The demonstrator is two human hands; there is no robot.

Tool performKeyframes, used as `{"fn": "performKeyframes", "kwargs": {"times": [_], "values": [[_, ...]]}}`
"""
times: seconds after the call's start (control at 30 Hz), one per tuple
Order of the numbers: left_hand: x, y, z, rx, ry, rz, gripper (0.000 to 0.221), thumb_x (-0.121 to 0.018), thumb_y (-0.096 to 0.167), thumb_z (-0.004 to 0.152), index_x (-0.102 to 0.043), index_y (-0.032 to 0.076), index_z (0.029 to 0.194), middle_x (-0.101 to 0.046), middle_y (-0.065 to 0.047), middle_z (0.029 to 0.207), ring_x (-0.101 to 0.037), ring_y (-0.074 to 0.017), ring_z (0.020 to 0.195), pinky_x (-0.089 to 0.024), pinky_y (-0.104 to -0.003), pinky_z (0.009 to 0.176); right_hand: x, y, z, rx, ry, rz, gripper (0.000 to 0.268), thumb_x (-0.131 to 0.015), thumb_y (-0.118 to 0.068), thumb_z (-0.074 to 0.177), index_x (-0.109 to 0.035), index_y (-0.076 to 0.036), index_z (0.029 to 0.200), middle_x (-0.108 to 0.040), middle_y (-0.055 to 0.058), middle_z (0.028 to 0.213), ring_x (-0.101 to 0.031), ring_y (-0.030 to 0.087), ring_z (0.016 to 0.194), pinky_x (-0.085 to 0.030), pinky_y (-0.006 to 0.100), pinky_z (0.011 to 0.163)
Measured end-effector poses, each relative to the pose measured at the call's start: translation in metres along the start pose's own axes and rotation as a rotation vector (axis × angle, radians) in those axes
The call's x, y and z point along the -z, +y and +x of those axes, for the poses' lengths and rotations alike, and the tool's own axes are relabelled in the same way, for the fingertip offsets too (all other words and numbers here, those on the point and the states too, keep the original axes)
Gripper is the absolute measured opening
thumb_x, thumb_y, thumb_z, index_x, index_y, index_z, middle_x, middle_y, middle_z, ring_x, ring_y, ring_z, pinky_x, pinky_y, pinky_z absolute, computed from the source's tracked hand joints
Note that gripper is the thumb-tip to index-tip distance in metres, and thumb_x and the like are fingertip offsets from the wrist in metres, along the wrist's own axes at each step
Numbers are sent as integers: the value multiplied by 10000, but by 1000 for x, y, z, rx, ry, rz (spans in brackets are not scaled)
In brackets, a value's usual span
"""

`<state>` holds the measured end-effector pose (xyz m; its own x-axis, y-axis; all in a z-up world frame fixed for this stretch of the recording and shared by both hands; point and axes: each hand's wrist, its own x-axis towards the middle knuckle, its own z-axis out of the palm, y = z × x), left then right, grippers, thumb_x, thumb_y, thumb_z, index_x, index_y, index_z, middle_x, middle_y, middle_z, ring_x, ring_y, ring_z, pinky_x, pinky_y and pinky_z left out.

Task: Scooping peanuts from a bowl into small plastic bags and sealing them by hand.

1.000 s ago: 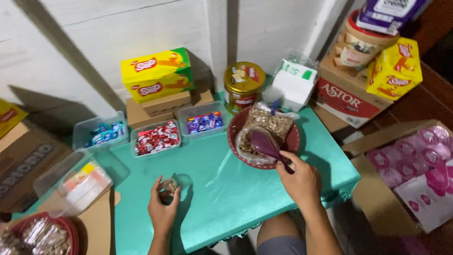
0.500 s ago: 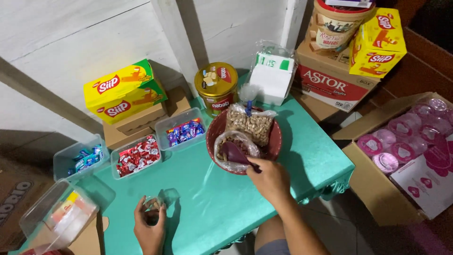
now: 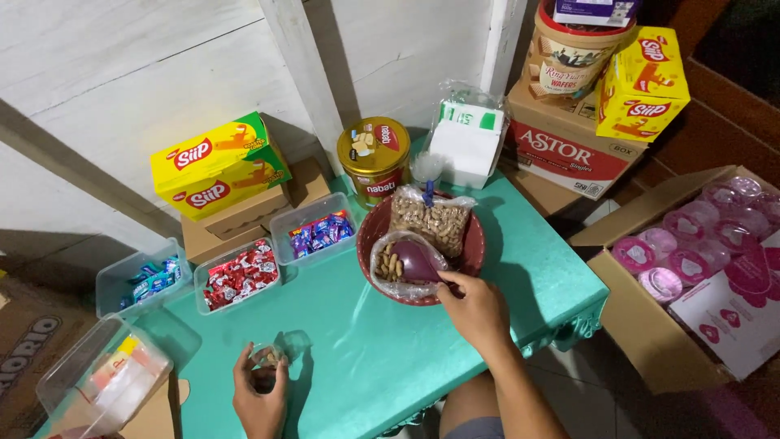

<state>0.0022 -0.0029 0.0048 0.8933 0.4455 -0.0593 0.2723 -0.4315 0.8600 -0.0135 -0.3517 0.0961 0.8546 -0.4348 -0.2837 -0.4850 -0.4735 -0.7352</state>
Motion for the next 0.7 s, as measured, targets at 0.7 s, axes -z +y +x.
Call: {"fn": "performKeyframes", "kwargs": {"times": [0.7], "values": [[-9, -63, 23, -230, -32, -243, 684, -847, 159, 775, -589, 144, 1408, -765, -29, 1189, -730, -124, 793, -572, -251, 781, -14, -39, -30, 74, 67, -4, 392, -661, -348, 861, -813, -278, 1215, -834, -38, 1116, -768, 165, 1101, -564, 332, 825]]}}
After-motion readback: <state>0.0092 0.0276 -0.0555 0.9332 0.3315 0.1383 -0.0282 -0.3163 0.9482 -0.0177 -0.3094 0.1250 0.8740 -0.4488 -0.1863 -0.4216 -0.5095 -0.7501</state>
